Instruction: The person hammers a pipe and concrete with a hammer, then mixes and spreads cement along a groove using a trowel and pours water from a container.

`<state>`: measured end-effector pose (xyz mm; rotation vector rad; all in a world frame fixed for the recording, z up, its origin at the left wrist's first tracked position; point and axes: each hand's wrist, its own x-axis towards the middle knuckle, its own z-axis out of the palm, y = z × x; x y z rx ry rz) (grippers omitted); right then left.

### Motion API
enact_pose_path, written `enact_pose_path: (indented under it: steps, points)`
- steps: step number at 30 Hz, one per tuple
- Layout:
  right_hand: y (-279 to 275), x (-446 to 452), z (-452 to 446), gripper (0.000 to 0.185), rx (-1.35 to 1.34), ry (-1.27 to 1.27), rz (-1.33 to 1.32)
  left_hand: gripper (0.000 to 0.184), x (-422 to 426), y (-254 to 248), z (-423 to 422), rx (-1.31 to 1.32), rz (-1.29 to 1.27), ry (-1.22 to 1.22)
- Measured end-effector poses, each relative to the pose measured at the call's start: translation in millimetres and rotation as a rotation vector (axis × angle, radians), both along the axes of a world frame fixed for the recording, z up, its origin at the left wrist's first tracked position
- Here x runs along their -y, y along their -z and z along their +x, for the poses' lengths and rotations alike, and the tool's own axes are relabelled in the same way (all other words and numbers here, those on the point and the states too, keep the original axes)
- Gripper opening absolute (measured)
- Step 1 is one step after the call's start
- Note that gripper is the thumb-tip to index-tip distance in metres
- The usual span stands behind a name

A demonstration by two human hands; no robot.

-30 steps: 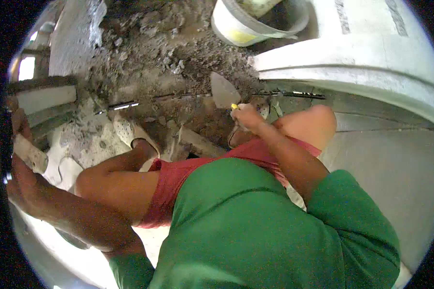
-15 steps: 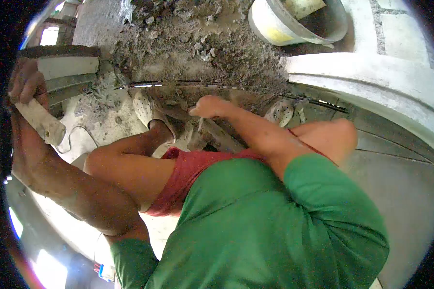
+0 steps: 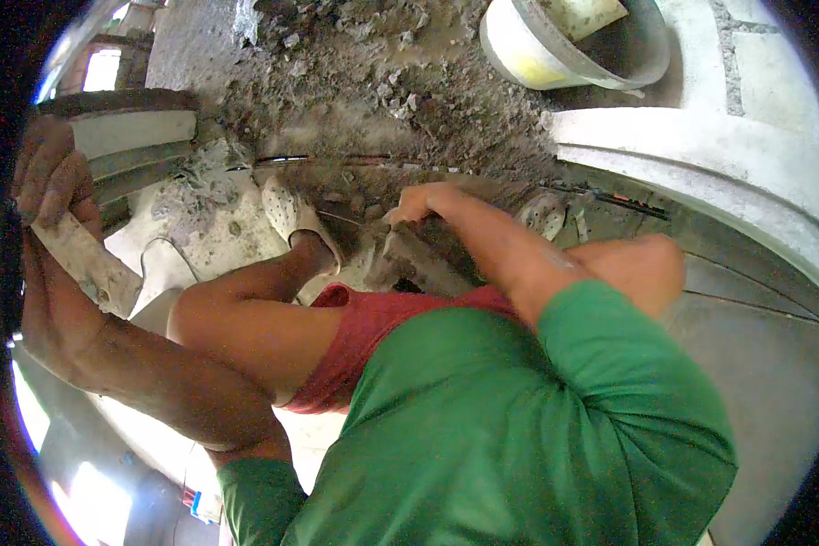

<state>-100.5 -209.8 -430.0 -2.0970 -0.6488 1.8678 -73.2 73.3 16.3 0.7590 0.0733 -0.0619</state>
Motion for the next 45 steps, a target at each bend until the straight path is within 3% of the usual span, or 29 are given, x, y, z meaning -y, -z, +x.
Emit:
enact_pose_path:
  steps: [5,7,11,12,13,14,15,17,19,21,23,25,26,30,33,35,37,45]
  points:
    - [-10,9,9,0.069,-0.128,0.086,-0.108,0.031,7,-3,-1,0.006,0.033,-0.022]
    - [-21,12,8,0.066,0.242,-0.014,0.001,0.032,8,-3,0,0.005,0.036,-0.034]
    - [-37,34,47,0.069,0.381,0.028,-0.107,0.036,24,-2,4,0.011,0.143,-0.089]
    - [-35,42,61,0.069,0.379,0.002,-0.127,0.036,45,-2,8,-0.021,0.284,-0.271]
    - [-40,52,70,0.072,0.459,0.100,-0.130,0.043,59,-7,6,-0.260,0.663,-0.782]
    - [-31,62,79,0.068,0.543,0.141,-0.081,0.043,36,-1,-1,-0.262,0.659,-0.785]
    - [-15,72,84,0.064,0.627,0.182,-0.032,0.046,-4,10,-11,-0.039,0.289,-0.374]
    - [18,86,78,0.065,0.584,0.067,0.045,0.049,-28,17,-15,0.186,-0.084,0.035]
    - [8,85,76,0.067,0.545,-0.044,0.126,0.041,-31,22,-1,0.181,-0.146,0.130]
    - [-38,80,56,0.067,0.510,-0.101,-0.066,0.036,-28,27,13,0.163,-0.207,0.227]
    - [-27,98,56,0.067,0.492,-0.121,-0.089,0.035,-14,24,11,0.147,-0.241,0.272]
    - [-21,114,56,0.066,0.577,-0.012,-0.109,0.048,40,-1,-4,-0.281,0.777,-0.762]
    - [-34,116,62,0.066,0.623,0.053,-0.163,0.048,35,-1,-8,-0.286,0.780,-0.759]
    - [-24,137,72,0.059,0.699,-0.043,-0.209,0.041,-20,8,-17,-0.120,0.373,-0.303]
    - [4,150,56,0.055,0.682,-0.149,-0.161,0.035,-21,21,-7,-0.003,0.118,-0.036]
    - [6,145,61,0.049,0.815,-0.092,-0.121,0.031,-14,21,8,0.098,-0.009,0.122]
    - [-14,138,71,0.047,0.779,-0.070,-0.113,0.030,5,16,4,-0.021,0.073,-0.070]
    - [-10,141,37,0.043,0.789,0.099,-0.152,0.030,-2,21,3,-0.037,0.069,-0.073]
